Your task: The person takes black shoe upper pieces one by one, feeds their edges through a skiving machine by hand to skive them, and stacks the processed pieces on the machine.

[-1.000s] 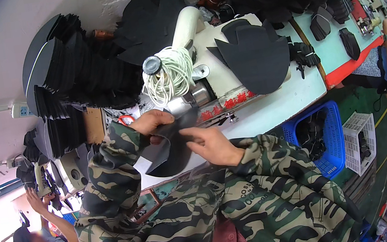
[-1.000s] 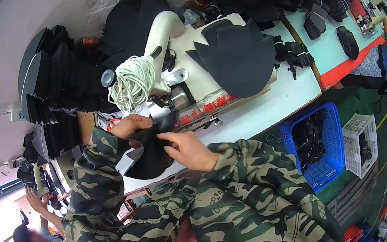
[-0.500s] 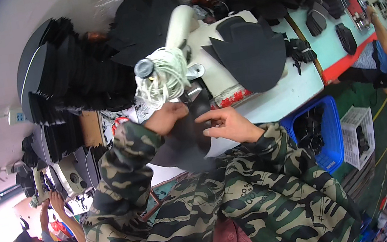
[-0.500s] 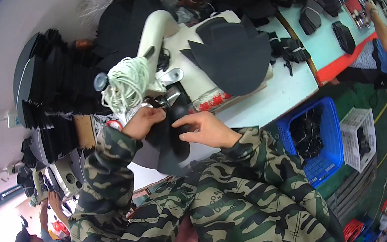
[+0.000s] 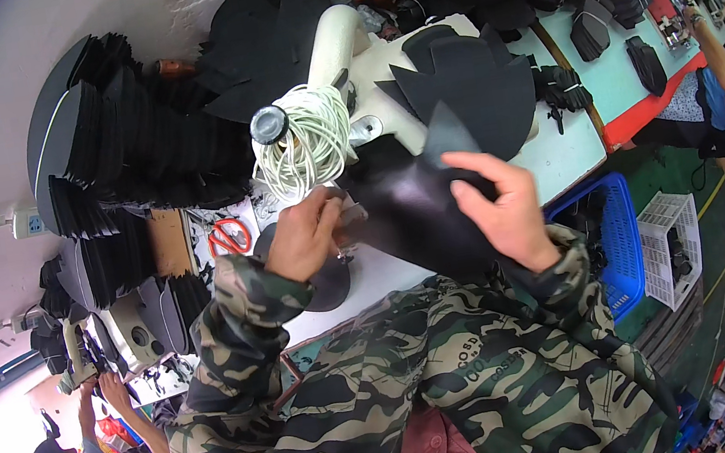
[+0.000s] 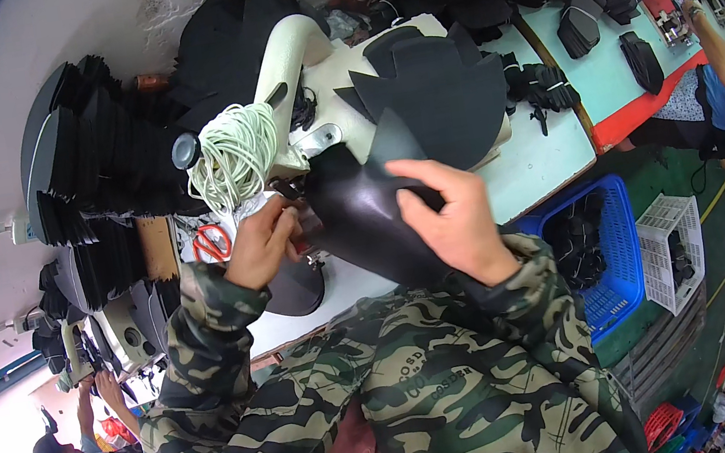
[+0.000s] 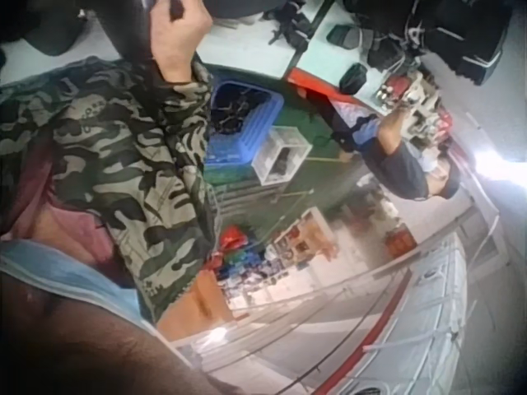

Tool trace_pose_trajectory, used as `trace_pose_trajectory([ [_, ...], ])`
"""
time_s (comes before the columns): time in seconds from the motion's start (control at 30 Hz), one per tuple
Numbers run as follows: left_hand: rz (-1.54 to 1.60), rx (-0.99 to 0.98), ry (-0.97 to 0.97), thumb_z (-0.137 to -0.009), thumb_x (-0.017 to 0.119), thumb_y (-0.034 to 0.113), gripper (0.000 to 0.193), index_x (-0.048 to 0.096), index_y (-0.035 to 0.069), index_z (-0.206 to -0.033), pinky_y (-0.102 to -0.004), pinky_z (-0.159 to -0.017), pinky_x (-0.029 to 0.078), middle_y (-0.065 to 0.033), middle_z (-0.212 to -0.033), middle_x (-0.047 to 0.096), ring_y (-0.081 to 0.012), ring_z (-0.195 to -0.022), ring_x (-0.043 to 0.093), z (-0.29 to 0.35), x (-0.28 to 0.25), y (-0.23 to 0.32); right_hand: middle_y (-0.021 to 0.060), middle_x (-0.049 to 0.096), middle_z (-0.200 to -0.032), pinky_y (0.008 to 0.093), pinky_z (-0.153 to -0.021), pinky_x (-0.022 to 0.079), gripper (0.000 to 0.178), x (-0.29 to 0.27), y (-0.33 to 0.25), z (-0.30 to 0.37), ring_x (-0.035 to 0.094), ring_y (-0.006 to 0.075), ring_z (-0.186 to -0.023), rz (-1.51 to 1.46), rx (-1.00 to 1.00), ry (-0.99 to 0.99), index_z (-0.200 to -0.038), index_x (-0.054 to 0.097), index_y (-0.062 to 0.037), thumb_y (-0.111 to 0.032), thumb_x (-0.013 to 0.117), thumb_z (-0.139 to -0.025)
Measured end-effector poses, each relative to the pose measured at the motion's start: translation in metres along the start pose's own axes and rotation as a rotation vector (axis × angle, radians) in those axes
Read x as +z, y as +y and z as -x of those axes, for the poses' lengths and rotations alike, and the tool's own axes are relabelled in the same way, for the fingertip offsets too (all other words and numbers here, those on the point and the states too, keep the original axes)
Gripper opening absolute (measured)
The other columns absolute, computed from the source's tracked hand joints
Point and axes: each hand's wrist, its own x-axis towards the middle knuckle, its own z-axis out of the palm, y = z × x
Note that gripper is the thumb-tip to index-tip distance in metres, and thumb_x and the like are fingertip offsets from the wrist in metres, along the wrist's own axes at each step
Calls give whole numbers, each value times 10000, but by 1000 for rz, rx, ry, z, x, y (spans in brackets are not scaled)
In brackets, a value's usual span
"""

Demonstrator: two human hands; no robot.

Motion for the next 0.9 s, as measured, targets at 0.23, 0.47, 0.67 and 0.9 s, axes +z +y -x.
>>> trace_pose_trajectory([
  [0.23,431,-22,-360,-1032,404,232,328,501,-14,-1225,-239,-450,481,-95,-865,603,-199,-608,685,6,3,2,107,689,-1006,264,-778,496,292,-22,2,0,650,152,-861,-28,33,97,-1135,652,9,28,606,-847],
  [0.47,-147,-101,77,-1002,436,180,264,561,-52,-1008,-281,-370,426,-112,-606,617,-176,-422,603,-15,-4,12,195,645,-936,361,-747,507,354,39,-9,-7,623,368,-818,224,-94,-58,-1139,621,16,13,629,-785],
  [0.67,-43,-24,165,-967,455,122,215,562,-63,-942,-350,-416,457,-134,-580,583,-210,-396,571,-18,13,18,204,678,-1071,317,-830,519,315,-5,-8,-17,689,278,-959,14,121,17,-1126,635,29,-6,610,-813],
  [0.9,-1148,11,420,-859,636,288,306,599,116,-1109,-478,-584,520,-158,-888,672,-364,-691,658,-15,-46,-111,120,627,-868,299,-610,461,384,-60,-58,-38,547,201,-652,476,-316,495,-1126,665,-25,108,507,-802],
])
